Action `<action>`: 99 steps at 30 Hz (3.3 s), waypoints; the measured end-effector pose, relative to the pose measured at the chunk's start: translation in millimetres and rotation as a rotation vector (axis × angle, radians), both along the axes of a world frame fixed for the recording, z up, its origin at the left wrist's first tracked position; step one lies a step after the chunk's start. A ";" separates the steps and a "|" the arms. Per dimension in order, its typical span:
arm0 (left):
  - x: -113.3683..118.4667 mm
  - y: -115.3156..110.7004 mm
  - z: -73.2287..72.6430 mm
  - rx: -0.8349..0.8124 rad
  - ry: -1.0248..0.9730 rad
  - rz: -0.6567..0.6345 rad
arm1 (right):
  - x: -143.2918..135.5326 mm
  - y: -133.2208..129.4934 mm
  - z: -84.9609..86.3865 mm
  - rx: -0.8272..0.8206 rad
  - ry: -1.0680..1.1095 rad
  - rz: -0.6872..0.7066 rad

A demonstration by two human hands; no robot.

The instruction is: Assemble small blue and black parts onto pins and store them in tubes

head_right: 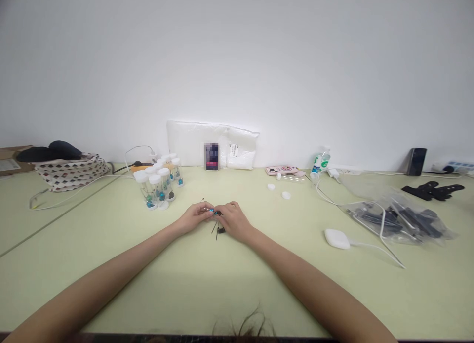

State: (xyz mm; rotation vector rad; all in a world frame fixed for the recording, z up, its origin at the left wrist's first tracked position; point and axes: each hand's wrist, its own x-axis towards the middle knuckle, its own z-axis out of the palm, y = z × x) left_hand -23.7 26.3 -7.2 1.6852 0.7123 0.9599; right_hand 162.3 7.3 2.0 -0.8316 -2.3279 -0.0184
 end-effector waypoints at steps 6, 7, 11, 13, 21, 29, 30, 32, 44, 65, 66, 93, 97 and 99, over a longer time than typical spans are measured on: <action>-0.7 1.1 -0.5 0.005 0.006 -0.002 | -0.4 -0.1 0.2 0.011 0.019 0.011; -0.6 1.3 -0.7 0.009 0.005 0.000 | -0.4 -0.1 0.1 0.019 0.033 0.008; -0.7 1.7 -1.2 0.010 0.009 0.003 | 0.3 -0.8 1.0 0.037 0.096 -0.014; -0.8 1.9 -1.2 0.015 0.011 0.007 | 0.5 -1.0 1.5 0.053 0.102 -0.024; -0.2 0.7 -0.3 0.003 0.013 -0.007 | 0.0 1.1 -1.3 0.049 0.051 -0.005; -0.4 1.2 -2.3 0.001 0.020 -0.008 | 0.2 1.3 -2.4 0.051 0.032 -0.014; -0.3 1.5 -2.5 0.001 0.022 -0.006 | 0.3 1.4 -2.4 0.053 0.037 -0.017; -0.1 1.6 -2.4 0.003 0.023 0.000 | 0.3 1.2 -2.0 0.058 0.050 -0.025; 0.8 0.7 -1.2 0.006 0.019 0.011 | 0.3 0.8 -2.4 0.014 0.030 -0.020; 0.4 0.4 -0.1 0.016 0.018 0.019 | 0.1 1.4 -1.5 -0.052 0.052 -0.048; 0.4 0.4 0.0 0.015 0.017 0.020 | 0.2 1.4 -1.5 -0.055 0.055 -0.047; 0.4 -1.0 1.6 0.017 0.007 0.007 | 0.8 0.8 -0.3 -0.091 0.093 -0.013; 0.3 -1.2 2.4 0.018 0.014 0.005 | 0.7 0.3 0.2 -0.121 0.086 -0.017; 0.2 -1.0 2.4 0.016 0.015 0.003 | 0.6 0.2 0.1 -0.096 0.090 -0.022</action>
